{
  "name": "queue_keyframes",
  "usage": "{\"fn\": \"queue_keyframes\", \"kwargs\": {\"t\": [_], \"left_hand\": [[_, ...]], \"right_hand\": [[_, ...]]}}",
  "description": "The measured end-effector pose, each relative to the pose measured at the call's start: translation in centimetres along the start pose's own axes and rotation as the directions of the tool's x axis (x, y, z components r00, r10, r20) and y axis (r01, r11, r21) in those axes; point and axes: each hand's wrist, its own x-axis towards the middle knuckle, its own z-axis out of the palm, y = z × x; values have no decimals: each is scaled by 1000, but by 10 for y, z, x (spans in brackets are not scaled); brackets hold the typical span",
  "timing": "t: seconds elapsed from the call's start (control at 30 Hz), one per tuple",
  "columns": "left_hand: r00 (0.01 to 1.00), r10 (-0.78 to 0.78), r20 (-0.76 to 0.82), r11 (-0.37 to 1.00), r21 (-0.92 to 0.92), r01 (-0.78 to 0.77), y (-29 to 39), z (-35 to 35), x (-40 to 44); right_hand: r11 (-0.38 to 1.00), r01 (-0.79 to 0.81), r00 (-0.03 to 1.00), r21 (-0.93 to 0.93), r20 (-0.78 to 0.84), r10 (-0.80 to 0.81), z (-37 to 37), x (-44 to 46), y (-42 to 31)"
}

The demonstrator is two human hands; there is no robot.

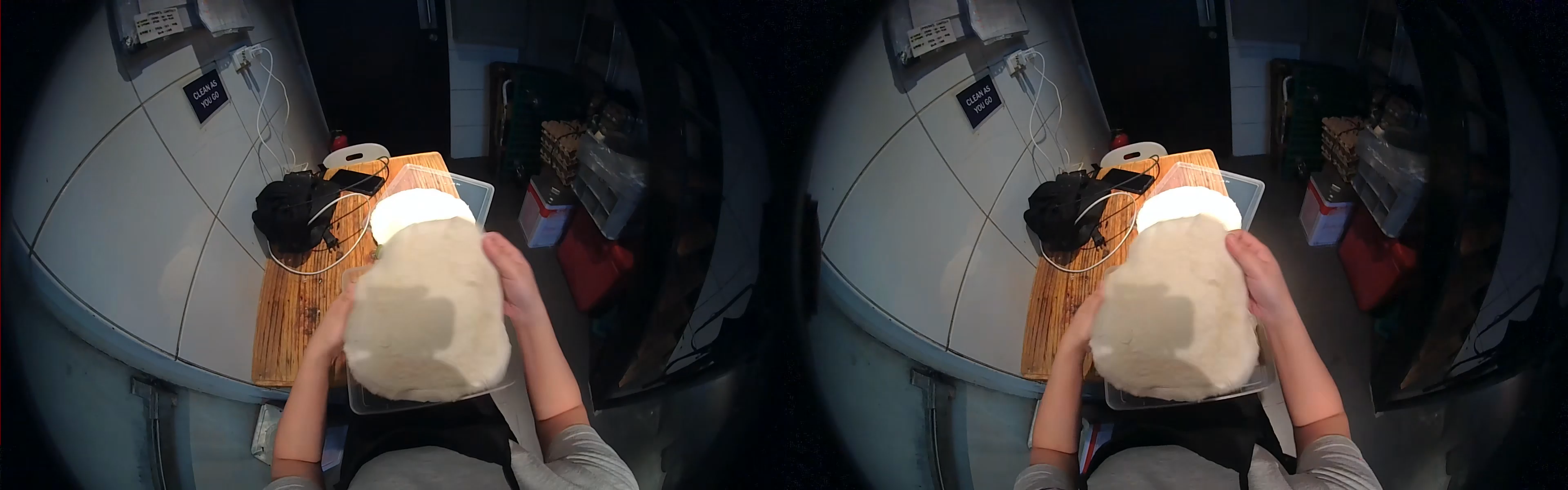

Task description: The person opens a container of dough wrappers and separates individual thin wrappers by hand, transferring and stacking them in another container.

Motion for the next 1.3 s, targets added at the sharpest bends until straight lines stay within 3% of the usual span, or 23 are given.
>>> {"fn": "queue_keyframes", "kwargs": {"t": [0.1,0.13,0.23,0.33,0.37,0.43,0.47,0.57,0.67,0.77,0.87,0.93,0.97,1.0,1.07,1.1,1.17,1.2,1.23,1.3], "left_hand": [[977,-211,20,930,-305,207,-11,-7,4],[974,-215,67,927,-299,225,-20,-19,9],[985,-158,69,931,-323,172,-39,-25,13],[964,100,-245,975,219,-46,-40,3,6],[935,268,-234,890,431,-147,-34,15,0],[821,561,-106,563,775,-285,-26,40,-13],[785,618,-34,492,796,-353,-32,50,-15],[905,349,245,700,574,-425,-31,81,-33],[857,395,332,492,711,-502,-55,98,-49],[861,403,310,483,727,-488,-61,97,-50],[900,389,196,774,459,-435,-26,77,-36],[973,228,42,962,141,-232,2,59,-32],[992,125,-5,991,-41,-125,16,49,-32],[986,166,27,975,-152,-160,30,43,-37],[966,245,81,907,-370,-199,52,30,-46],[967,238,92,909,-372,-188,51,20,-43],[969,222,113,911,-379,-164,35,-3,-30],[988,152,18,946,-293,-140,22,-14,-22],[950,274,-147,960,-6,-278,-1,-20,-11],[741,592,-317,739,580,-342,-42,-26,4]], "right_hand": [[924,-302,948,-232,-176,266,-44,1,30],[867,-412,903,-279,-254,348,-49,-6,32],[863,-448,885,-235,-253,391,-61,-39,30],[809,-492,870,-321,-191,454,-65,-68,30],[804,-489,872,-338,-198,447,-61,-75,32],[790,-485,875,-374,-207,439,-49,-85,41],[807,-436,900,-398,-180,398,-52,-87,50],[778,-367,930,-510,-182,320,-40,-87,65],[896,-235,971,-377,-140,195,-20,-81,65],[987,-70,998,-147,-20,67,3,-72,64],[997,-67,995,-45,67,70,19,-67,56],[983,21,999,-183,-28,-27,8,-61,74],[965,61,994,-254,-73,-82,1,-61,81],[946,-23,989,-323,-144,-25,0,-64,81],[967,-206,968,-147,-174,180,1,-73,78],[953,-298,942,-55,-179,284,1,-78,77],[939,-316,942,138,-74,328,-3,-83,79],[917,-325,941,230,-17,338,-6,-84,80],[929,-314,945,195,-27,325,-17,-84,86],[949,-289,954,123,-44,296,-42,-84,100]]}}
